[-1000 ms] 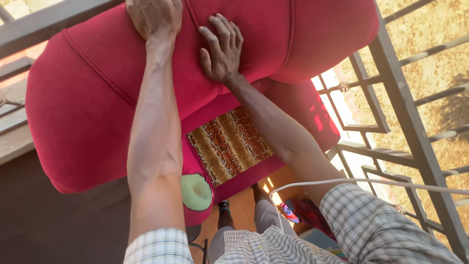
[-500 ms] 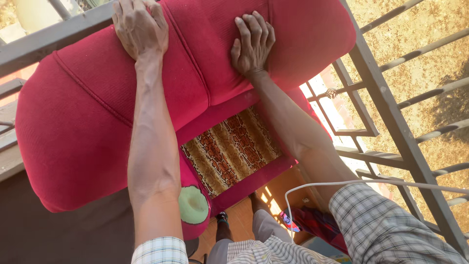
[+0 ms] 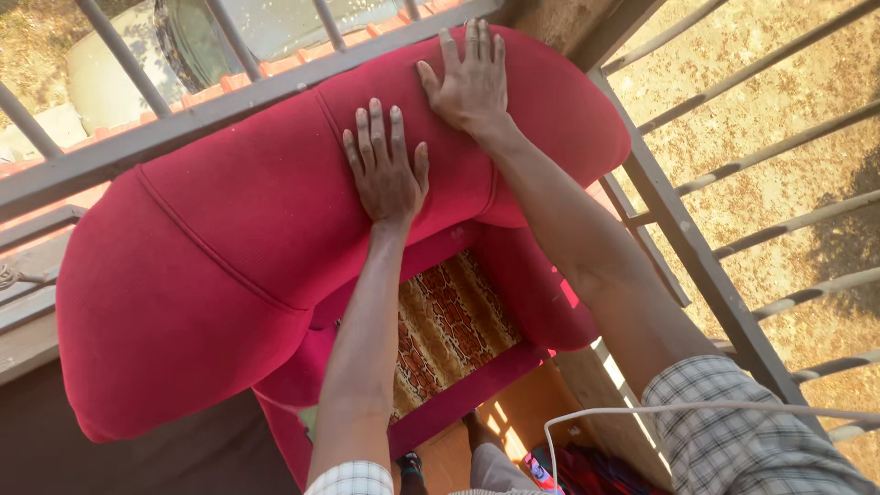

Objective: The person fits a red fabric cover onto a chair frame and then inserts a matching cushion by hand while working on a balcony floor.

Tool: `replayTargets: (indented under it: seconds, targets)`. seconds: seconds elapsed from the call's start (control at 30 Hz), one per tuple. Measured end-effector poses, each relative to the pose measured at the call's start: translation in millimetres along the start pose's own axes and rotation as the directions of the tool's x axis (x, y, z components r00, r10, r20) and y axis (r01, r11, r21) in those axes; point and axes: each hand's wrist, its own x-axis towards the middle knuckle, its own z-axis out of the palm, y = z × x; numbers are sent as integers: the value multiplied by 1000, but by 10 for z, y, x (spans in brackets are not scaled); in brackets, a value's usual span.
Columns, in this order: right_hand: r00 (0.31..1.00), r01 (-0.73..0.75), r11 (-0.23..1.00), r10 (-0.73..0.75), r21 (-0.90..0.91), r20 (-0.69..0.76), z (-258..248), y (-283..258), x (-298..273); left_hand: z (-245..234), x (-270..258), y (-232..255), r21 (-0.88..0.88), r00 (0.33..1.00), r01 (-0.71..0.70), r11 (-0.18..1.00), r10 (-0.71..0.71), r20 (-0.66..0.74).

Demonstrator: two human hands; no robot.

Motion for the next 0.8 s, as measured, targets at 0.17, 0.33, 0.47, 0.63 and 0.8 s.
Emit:
replayTargets:
  seconds: [0.17, 0.33, 0.47, 0.63, 0.8]
  targets:
    - [934, -170, 981, 131, 90, 332, 385, -18, 187, 5, -304, 391, 3, 998, 67, 998, -67, -2]
    - [766, -420, 831, 108, 365, 634, 362, 396, 546, 275, -131, 731, -172, 998, -54, 984, 60, 30]
    - [853, -429, 805, 210, 411, 479, 0, 1150, 191, 508, -47, 674, -139, 992, -121, 983, 117, -36]
    - [912, -378, 841, 267, 387, 311, -600, 1540, -502, 738, -35, 555, -102, 984, -154, 983, 144, -101]
    - [727, -680, 636, 516, 365, 453, -919, 1735, -1071, 696, -131, 641, -81, 990, -122, 989, 116, -77]
